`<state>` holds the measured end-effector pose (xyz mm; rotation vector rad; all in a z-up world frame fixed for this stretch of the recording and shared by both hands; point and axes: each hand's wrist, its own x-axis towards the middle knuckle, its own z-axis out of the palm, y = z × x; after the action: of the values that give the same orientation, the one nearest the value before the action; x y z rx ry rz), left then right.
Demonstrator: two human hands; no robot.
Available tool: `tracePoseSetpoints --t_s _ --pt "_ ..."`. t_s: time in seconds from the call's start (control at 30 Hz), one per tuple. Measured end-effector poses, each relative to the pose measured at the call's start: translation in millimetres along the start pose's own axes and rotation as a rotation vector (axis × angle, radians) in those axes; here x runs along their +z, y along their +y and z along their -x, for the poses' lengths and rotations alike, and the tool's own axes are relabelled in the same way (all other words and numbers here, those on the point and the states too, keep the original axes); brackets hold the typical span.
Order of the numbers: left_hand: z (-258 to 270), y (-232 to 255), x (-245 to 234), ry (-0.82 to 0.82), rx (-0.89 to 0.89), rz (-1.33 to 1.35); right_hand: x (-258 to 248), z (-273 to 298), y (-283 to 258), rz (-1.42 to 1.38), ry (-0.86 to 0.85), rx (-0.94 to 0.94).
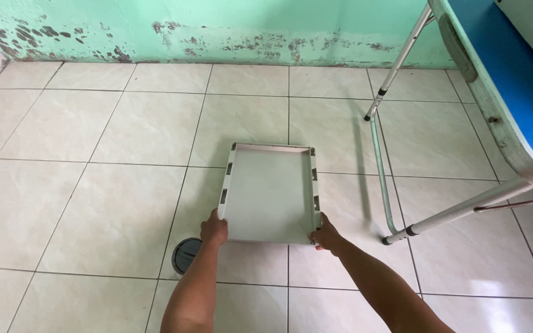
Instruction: The person assembles white plastic crates by hand, snapping together side panels and base trays. They repeatedly build and disassemble the crates, stacking the finished units on a blue table.
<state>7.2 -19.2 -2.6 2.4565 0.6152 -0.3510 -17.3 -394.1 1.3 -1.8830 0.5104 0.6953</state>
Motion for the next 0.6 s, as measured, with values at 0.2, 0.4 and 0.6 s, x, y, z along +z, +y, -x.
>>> tracePoseSetpoints --t_s 0.2,0.4,0.6 --pt "-7.6 -24.6 19.6 0.011 0.174 -0.011 3.1 2.0 2.8 0.059 0.017 0.013" --pt "-16.0 -27.3 37.0 0.012 0.26 -0.09 14.2 -13.2 20.0 0.276 0.148 -0.031" --pt "25.7 22.2 15.7 -0.075 0.181 -0.354 18.6 -27.1 15.8 0.273 0.168 -0.08"
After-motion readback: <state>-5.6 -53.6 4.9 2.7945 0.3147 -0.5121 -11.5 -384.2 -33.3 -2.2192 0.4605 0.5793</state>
